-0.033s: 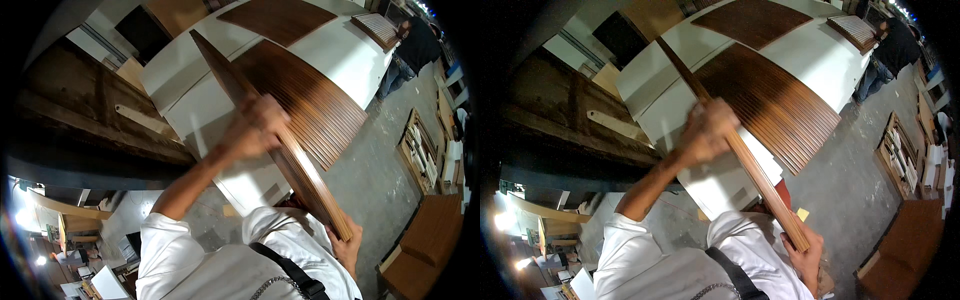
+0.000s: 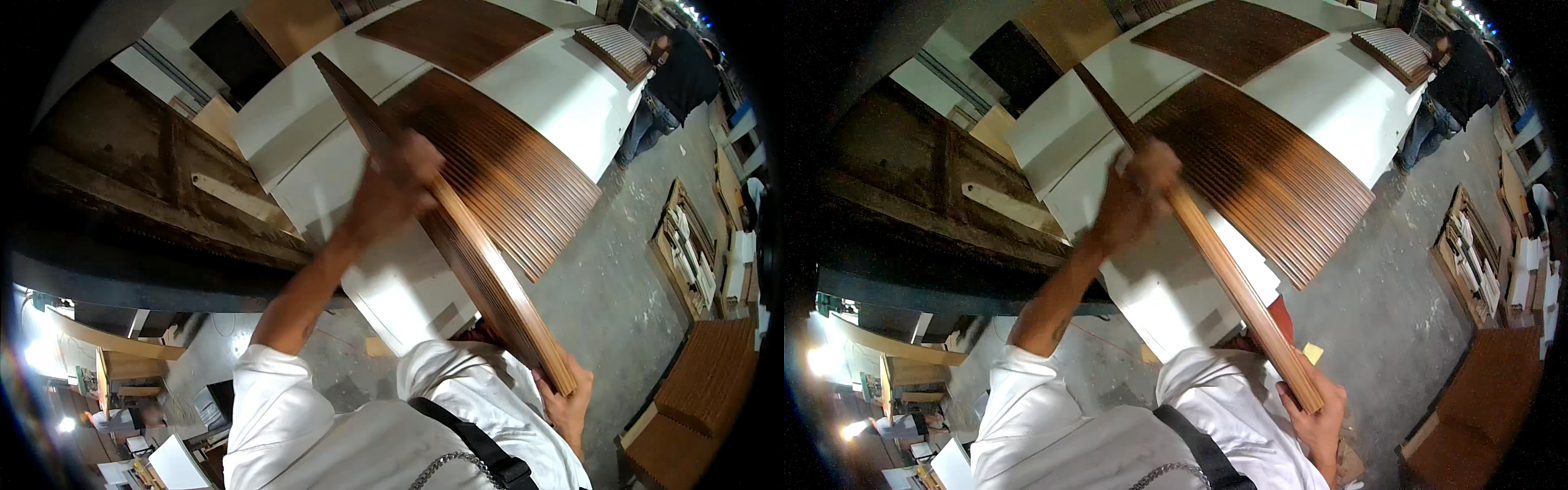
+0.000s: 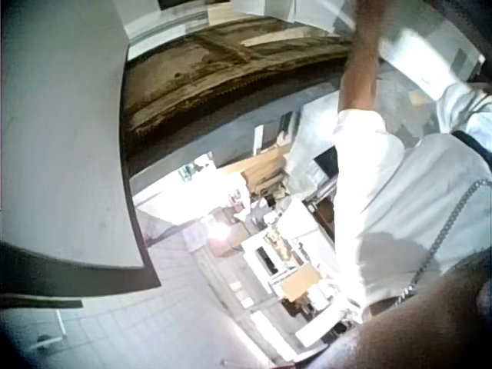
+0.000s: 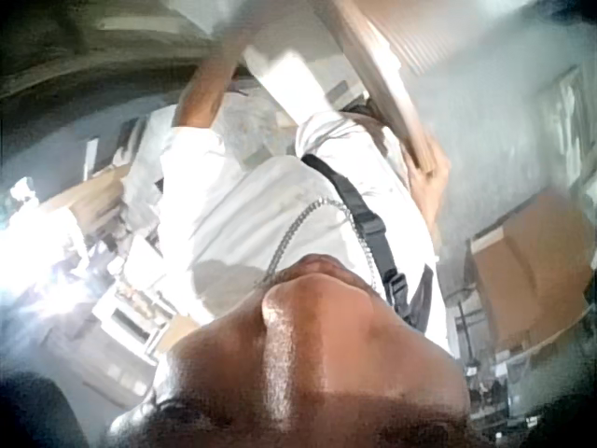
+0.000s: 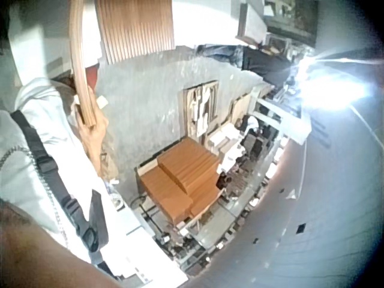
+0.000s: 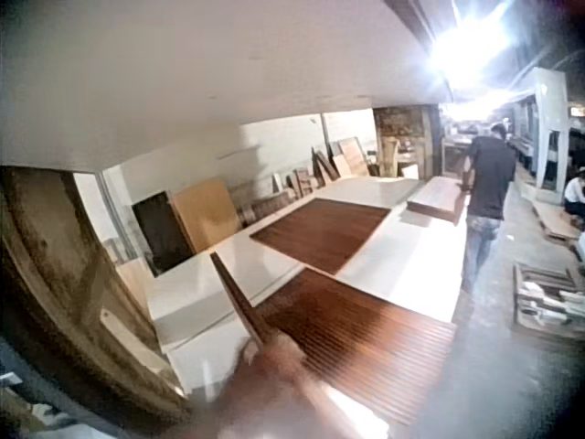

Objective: The person sands a long, grooved wooden plank using a sanding block held in their right hand. They move the block along the length of the plank, flip it over to sand the other side, and inspect the surface with their hands.

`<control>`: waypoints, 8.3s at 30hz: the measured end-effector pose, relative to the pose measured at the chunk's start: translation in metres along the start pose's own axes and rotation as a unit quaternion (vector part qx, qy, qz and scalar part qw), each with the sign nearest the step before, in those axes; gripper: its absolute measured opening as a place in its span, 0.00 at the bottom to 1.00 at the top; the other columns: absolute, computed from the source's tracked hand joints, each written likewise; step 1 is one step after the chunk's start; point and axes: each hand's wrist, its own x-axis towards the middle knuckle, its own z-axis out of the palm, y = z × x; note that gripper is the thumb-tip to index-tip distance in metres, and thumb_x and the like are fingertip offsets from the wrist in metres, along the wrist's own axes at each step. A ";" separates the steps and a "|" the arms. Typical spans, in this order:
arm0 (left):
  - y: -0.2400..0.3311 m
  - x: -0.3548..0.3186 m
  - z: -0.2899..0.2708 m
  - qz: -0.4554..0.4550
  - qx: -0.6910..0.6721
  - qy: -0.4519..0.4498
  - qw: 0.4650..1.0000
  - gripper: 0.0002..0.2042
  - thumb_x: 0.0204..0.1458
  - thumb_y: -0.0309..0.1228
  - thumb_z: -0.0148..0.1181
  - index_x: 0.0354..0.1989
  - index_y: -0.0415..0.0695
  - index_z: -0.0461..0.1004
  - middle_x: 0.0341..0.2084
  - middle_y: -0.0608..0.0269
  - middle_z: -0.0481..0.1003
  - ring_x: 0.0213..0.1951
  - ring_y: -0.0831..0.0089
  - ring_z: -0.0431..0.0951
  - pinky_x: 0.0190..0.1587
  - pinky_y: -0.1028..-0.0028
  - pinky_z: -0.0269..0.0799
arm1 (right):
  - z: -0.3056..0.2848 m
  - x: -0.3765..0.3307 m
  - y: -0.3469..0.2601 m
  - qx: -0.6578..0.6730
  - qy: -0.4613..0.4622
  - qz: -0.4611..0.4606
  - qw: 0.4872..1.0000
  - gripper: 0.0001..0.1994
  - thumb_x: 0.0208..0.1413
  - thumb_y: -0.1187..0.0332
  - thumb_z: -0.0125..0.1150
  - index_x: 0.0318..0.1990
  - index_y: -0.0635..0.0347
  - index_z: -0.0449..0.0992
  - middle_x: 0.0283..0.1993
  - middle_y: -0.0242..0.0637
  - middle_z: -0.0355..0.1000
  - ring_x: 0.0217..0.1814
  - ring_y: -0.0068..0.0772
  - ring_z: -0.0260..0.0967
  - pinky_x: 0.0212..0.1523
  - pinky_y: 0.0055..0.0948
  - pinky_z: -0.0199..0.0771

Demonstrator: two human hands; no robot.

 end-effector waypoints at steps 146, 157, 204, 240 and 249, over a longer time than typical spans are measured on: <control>0.089 0.006 -0.032 -0.623 -0.391 0.325 0.595 0.30 0.41 0.10 0.48 0.59 0.37 0.65 0.33 0.62 0.70 0.33 0.69 0.74 0.43 0.69 0.78 | 0.149 0.151 0.218 0.053 -0.405 0.169 0.897 0.36 0.66 0.39 0.49 0.62 0.67 0.72 0.57 0.52 0.75 0.61 0.43 0.71 0.62 0.37 0.68; 0.117 0.024 -0.095 -0.513 -0.517 0.328 0.602 0.33 0.42 0.17 0.53 0.63 0.30 0.62 0.51 0.40 0.74 0.50 0.53 0.80 0.53 0.59 0.80 | 0.153 0.246 0.186 0.505 -0.347 0.135 0.779 0.31 0.68 0.57 0.55 0.74 0.58 0.56 0.70 0.41 0.63 0.68 0.36 0.62 0.67 0.37 0.67; 0.206 0.053 0.216 -0.564 -0.526 0.340 0.538 0.41 0.62 0.66 0.36 0.75 0.49 0.50 0.73 0.62 0.55 0.71 0.61 0.55 0.72 0.58 0.51 | -0.254 0.260 -0.025 0.371 -0.301 -0.292 0.828 0.26 0.74 0.53 0.39 0.64 0.69 0.65 0.56 0.43 0.73 0.56 0.29 0.68 0.60 0.30 0.66; 0.270 0.058 0.177 -0.470 -0.530 0.336 0.620 0.41 0.60 0.62 0.47 0.67 0.35 0.58 0.61 0.55 0.68 0.62 0.61 0.68 0.65 0.60 0.65 | -0.358 0.135 0.008 0.090 0.209 -0.279 0.933 0.33 0.62 0.46 0.62 0.56 0.73 0.70 0.48 0.39 0.74 0.51 0.28 0.68 0.52 0.30 0.68; 0.258 0.199 0.075 -0.296 -0.375 0.402 0.781 0.34 0.63 0.60 0.48 0.58 0.35 0.64 0.46 0.56 0.72 0.48 0.67 0.76 0.52 0.66 0.74 | -0.383 0.046 0.049 -0.086 0.358 -0.275 0.888 0.35 0.67 0.42 0.51 0.57 0.75 0.69 0.50 0.41 0.72 0.52 0.31 0.67 0.54 0.33 0.66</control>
